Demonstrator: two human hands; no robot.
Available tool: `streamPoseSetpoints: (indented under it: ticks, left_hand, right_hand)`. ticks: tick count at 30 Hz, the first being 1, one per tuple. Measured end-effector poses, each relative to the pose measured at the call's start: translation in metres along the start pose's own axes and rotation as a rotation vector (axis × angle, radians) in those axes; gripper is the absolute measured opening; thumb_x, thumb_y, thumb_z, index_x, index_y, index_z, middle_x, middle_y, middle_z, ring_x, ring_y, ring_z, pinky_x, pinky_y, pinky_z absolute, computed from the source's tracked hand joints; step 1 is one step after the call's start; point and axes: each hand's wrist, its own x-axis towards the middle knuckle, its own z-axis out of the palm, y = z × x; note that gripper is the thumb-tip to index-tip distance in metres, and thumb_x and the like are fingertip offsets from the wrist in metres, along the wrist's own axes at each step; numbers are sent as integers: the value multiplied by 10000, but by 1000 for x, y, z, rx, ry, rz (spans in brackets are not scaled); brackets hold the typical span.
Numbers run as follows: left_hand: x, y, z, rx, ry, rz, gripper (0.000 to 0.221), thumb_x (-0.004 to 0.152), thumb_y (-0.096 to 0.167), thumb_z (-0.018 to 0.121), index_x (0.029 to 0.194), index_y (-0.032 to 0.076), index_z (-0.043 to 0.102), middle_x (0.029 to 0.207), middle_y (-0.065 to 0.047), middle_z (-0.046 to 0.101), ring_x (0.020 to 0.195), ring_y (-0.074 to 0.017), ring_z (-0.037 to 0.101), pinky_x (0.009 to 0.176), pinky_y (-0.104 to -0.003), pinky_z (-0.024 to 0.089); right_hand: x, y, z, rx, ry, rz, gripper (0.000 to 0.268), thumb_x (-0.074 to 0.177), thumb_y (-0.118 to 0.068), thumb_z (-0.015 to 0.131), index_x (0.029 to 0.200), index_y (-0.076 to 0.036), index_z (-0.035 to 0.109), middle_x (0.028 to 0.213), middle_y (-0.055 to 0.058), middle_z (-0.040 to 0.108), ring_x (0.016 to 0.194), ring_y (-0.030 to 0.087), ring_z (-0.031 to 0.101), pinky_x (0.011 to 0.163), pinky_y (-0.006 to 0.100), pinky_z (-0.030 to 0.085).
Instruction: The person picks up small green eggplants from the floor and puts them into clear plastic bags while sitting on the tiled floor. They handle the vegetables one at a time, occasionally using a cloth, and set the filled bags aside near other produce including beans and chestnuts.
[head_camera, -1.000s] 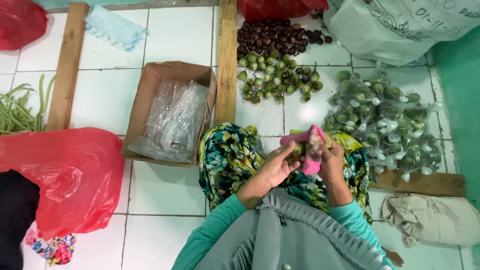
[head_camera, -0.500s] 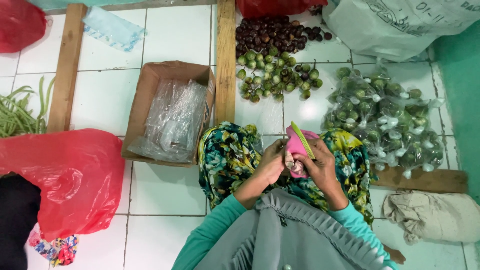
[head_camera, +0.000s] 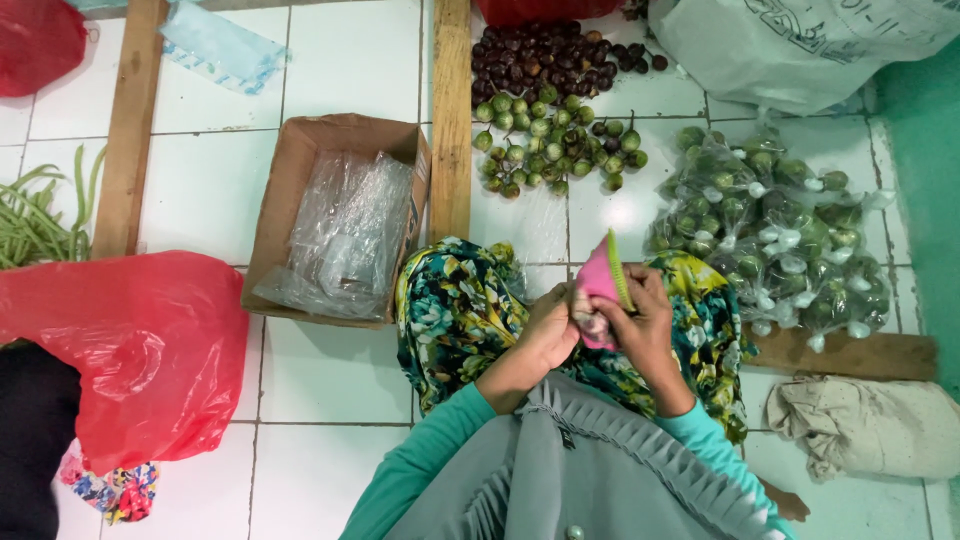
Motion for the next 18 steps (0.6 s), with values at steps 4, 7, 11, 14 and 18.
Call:
streamPoseSetpoints:
  ticks: [4,7,11,14,18]
  left_hand:
    - [-1,9,12,11,-11,34,156,1010,132,706,1013,70,563,889,-137,701,749,-194,696,617,-274,586]
    - [-27,25,37,-5,-34,-3,121,999,150,727,999,90,622,917,-108,719,800,-191,710,724,-306,622]
    - [-25,30,46,-63,-28,-68,228,989,268,761,1029,58,681,1001,-166,738,910,-253,743,846,-330,650]
    - [-12,19,28,-54,25,-95,257,968,318,791,1023,93,679,1001,-165,746,915,-272,755,851,-360,662]
    - [-23,26,44,89,61,-89,259,954,373,800,974,155,663,891,-76,738,822,-217,756,765,-364,660]
  right_hand:
    - [-2,9,4,-30,53,-17,247,821,-105,900,998,9,770,1036,173,643,945,359,646,832,438,482]
    - [-4,25,5,87,83,94,146,914,-92,817,911,32,739,993,185,661,903,349,640,846,457,476]
    - [9,2,-1,596,142,464,162,1003,-148,723,888,-37,698,862,52,638,802,106,566,771,313,495]
    - [8,-9,-6,573,46,454,168,949,-189,771,934,-33,711,896,59,630,850,110,540,807,325,483]
    - [7,10,-1,401,-148,285,264,776,-118,890,948,0,728,926,76,583,888,181,543,838,368,449]
